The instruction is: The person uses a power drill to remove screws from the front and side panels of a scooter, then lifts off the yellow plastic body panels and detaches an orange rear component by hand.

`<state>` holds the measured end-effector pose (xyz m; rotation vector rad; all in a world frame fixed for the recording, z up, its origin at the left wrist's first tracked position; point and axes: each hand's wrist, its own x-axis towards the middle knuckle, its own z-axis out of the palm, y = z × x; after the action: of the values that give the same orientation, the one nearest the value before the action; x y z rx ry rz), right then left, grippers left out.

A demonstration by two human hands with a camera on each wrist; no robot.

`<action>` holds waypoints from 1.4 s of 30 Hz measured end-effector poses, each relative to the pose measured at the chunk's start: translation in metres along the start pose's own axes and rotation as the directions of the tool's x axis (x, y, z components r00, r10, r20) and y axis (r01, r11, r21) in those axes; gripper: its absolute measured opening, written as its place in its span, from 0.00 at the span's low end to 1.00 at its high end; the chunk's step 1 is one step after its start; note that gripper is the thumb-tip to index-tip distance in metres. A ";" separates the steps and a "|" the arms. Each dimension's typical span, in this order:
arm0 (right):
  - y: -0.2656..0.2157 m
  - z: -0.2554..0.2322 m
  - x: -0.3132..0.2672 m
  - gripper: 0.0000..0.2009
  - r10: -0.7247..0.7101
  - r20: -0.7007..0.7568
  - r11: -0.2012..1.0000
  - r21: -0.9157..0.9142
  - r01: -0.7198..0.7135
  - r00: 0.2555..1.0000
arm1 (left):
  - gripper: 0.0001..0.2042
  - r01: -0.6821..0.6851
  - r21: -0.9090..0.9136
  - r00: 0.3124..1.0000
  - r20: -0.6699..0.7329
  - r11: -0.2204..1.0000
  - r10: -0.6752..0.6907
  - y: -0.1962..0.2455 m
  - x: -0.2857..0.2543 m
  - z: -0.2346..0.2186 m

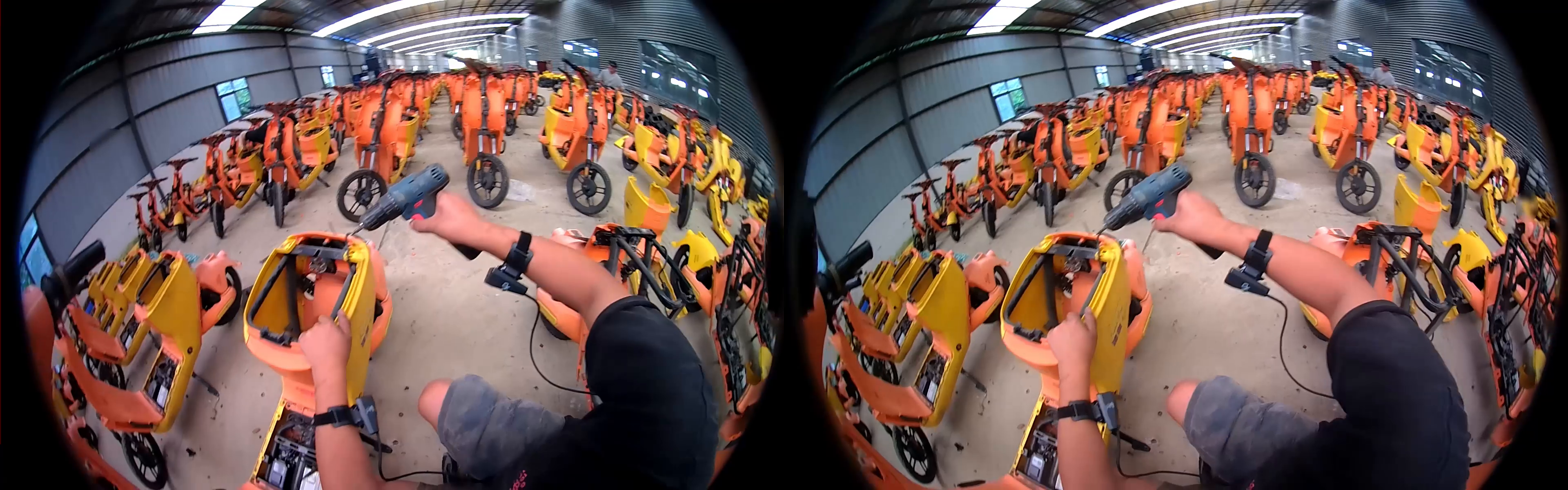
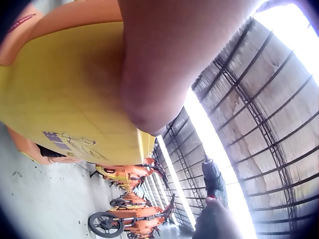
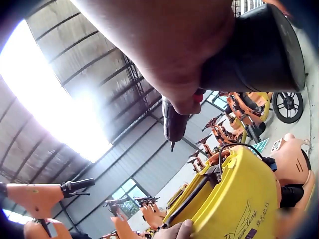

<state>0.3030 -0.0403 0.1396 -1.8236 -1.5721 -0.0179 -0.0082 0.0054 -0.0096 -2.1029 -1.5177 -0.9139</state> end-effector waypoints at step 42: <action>-0.133 0.097 0.055 0.30 -0.573 0.136 0.676 -0.479 0.560 0.808 | 0.21 -0.034 -0.065 0.992 -0.126 0.997 0.025 -0.001 0.000 -0.002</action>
<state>0.1605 0.0568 0.1584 -1.5809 -2.2101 -0.8133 -0.0098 0.0044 -0.0088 -2.0662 -1.4079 -1.0788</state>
